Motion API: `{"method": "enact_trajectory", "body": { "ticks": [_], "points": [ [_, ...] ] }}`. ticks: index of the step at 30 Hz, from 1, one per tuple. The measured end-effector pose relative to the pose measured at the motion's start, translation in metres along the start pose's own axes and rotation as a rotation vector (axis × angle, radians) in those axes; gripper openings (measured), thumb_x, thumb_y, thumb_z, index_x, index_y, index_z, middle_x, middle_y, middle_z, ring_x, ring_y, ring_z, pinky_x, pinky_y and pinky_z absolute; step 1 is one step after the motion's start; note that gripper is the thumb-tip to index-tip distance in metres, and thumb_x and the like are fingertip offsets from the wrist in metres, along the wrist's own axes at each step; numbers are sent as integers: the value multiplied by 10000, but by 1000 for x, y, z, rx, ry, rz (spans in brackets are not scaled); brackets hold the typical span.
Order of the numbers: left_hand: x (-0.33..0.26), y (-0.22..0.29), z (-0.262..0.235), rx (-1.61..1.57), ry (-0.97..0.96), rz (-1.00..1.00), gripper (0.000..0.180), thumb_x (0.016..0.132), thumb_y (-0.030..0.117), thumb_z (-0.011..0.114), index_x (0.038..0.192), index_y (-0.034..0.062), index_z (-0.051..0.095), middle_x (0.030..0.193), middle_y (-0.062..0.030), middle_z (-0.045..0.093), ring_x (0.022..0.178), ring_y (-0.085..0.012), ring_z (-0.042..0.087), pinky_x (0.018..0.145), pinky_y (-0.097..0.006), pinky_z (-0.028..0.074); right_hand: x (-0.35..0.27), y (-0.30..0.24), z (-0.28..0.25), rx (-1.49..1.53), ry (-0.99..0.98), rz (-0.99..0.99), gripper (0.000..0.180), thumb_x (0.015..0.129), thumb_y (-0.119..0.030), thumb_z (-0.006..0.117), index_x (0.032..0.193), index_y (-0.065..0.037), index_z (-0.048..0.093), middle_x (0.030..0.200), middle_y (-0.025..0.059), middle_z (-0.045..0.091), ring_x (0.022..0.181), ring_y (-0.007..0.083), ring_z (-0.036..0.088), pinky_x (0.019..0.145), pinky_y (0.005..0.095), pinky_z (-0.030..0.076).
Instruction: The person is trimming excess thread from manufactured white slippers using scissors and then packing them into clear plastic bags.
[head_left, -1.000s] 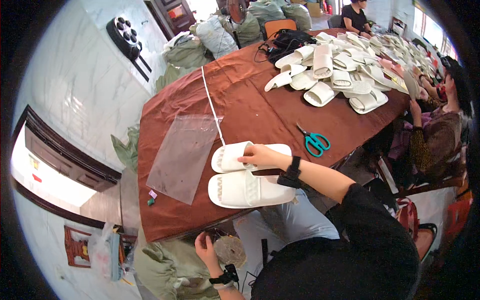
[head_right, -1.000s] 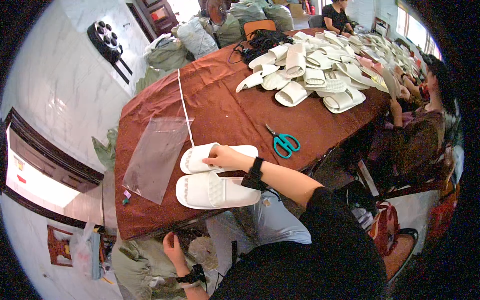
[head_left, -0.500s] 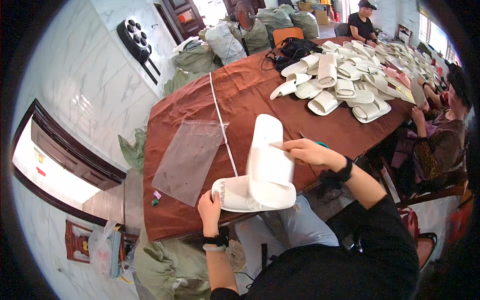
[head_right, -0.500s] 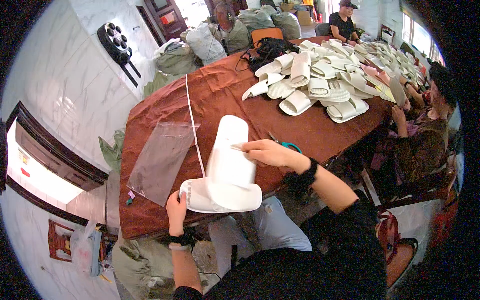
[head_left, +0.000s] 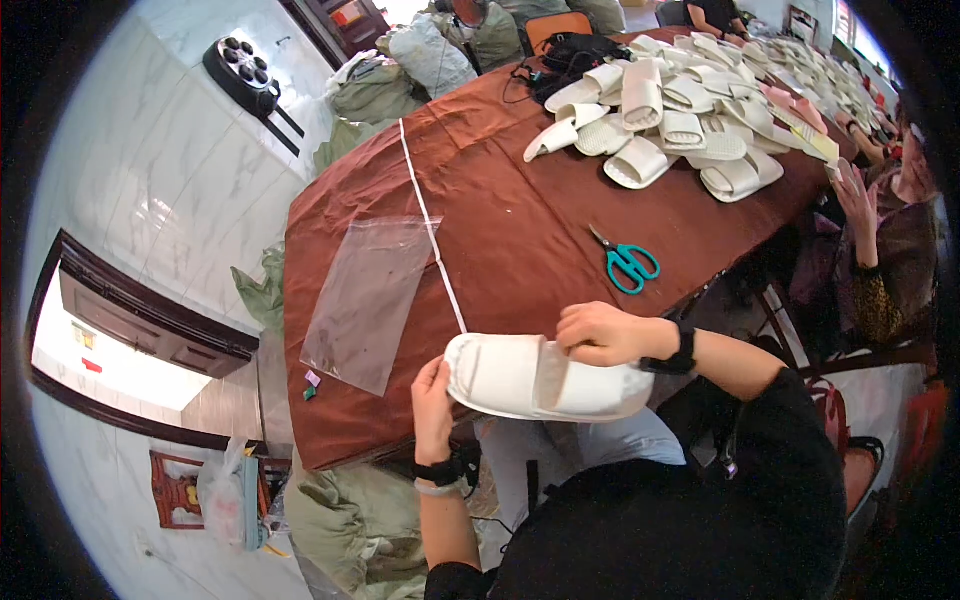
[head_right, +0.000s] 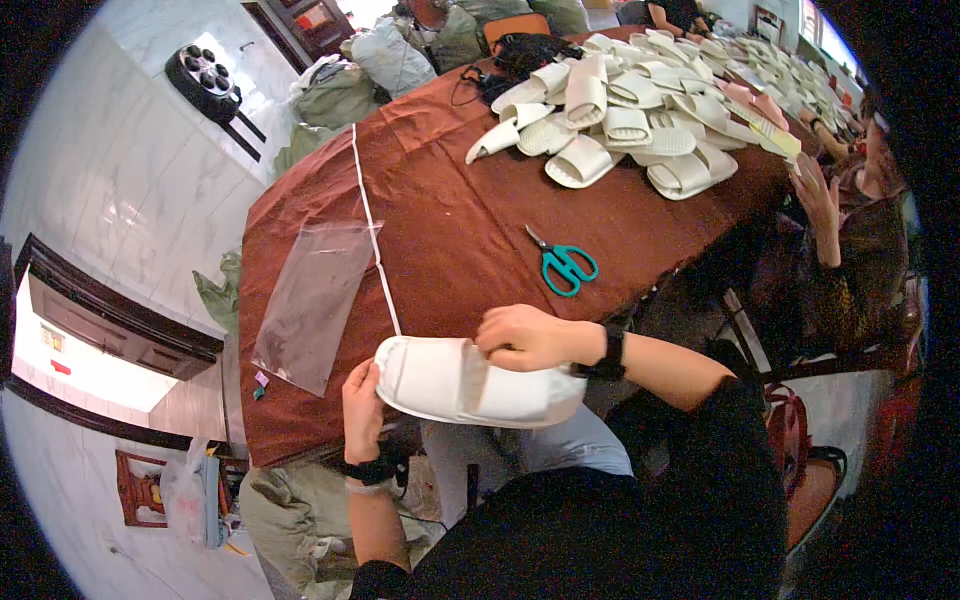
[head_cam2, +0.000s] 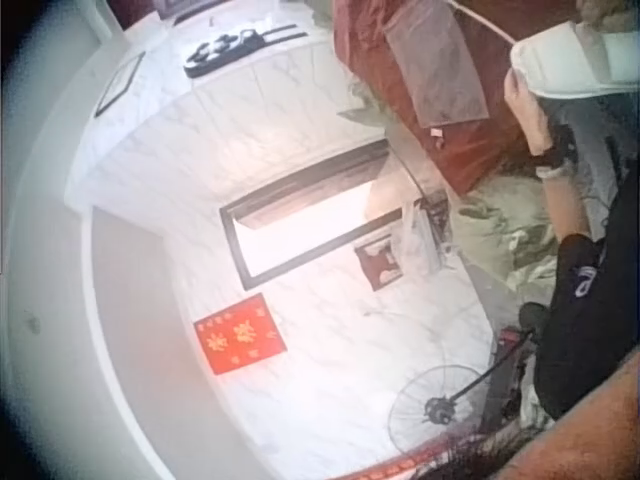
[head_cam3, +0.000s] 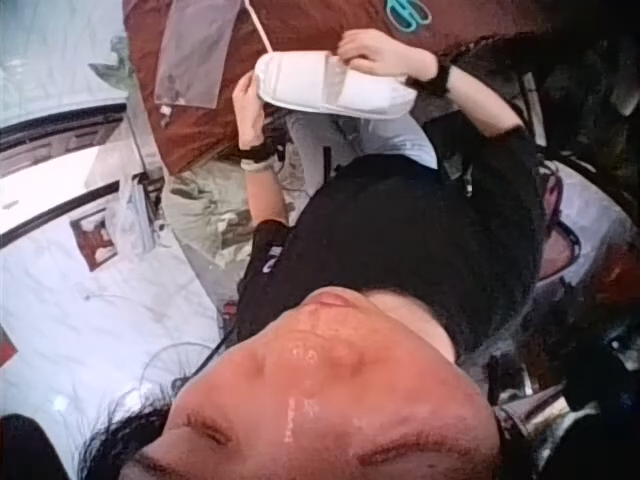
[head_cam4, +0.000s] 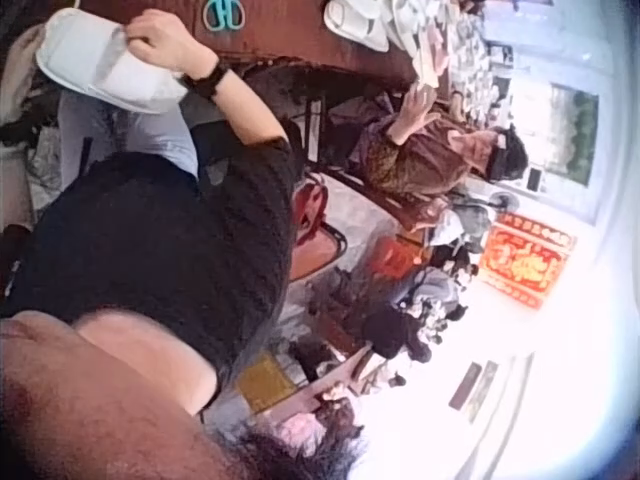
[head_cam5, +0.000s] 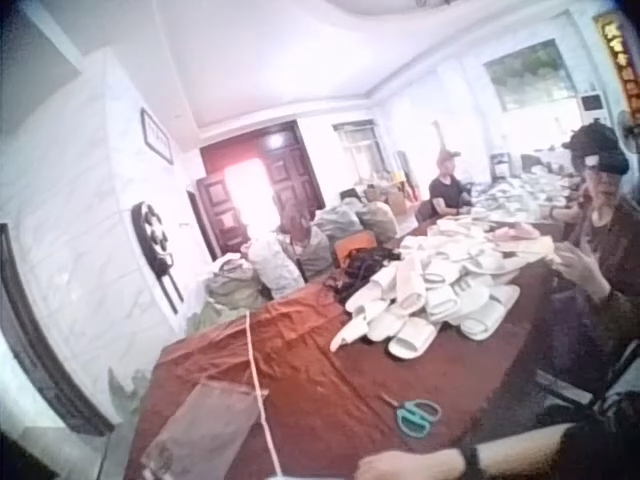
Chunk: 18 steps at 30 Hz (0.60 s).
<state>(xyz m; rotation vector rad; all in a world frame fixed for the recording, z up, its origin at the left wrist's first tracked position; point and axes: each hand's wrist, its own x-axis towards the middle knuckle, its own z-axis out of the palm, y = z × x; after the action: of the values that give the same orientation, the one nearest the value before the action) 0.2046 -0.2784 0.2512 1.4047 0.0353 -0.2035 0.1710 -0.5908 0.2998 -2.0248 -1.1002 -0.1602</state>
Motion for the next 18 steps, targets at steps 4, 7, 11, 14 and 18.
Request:
{"method": "enact_trajectory", "body": {
  "ticks": [4,7,11,14,18],
  "points": [
    [-24,20,20,-47,19,21,300,966,154,461,1133,-81,544,975,-105,646,825,-142,632,719,-260,522,7,-2,4,32,86,12,88,677,-90,538,667,-3,539,624,113,495,637,300,454,611,383,404],
    [-39,29,21,-157,-20,-57,298,969,149,449,1136,-78,543,972,-113,650,828,-162,646,706,-269,538,5,-7,11,88,190,-63,76,634,-80,528,625,-8,506,587,99,459,599,299,413,556,380,364],
    [-43,13,13,-219,-80,-113,283,960,113,444,1143,-84,533,1051,-152,626,923,-204,631,801,-301,518,-9,-33,17,109,174,-58,78,646,-89,520,608,-27,492,588,103,467,609,304,436,557,392,391],
    [-49,8,22,-284,-110,-209,290,958,116,430,1137,-87,534,1104,-158,606,985,-226,604,885,-340,477,-27,-45,27,125,233,-10,38,631,-65,515,625,-27,513,596,101,475,602,297,439,542,391,391],
    [-57,19,42,-508,-218,-289,501,993,361,335,1249,-59,431,1124,-193,591,970,-292,604,840,-402,496,-39,-34,26,127,403,-27,44,660,-39,487,649,-11,520,614,112,480,611,297,432,550,387,383]
  ]
}}
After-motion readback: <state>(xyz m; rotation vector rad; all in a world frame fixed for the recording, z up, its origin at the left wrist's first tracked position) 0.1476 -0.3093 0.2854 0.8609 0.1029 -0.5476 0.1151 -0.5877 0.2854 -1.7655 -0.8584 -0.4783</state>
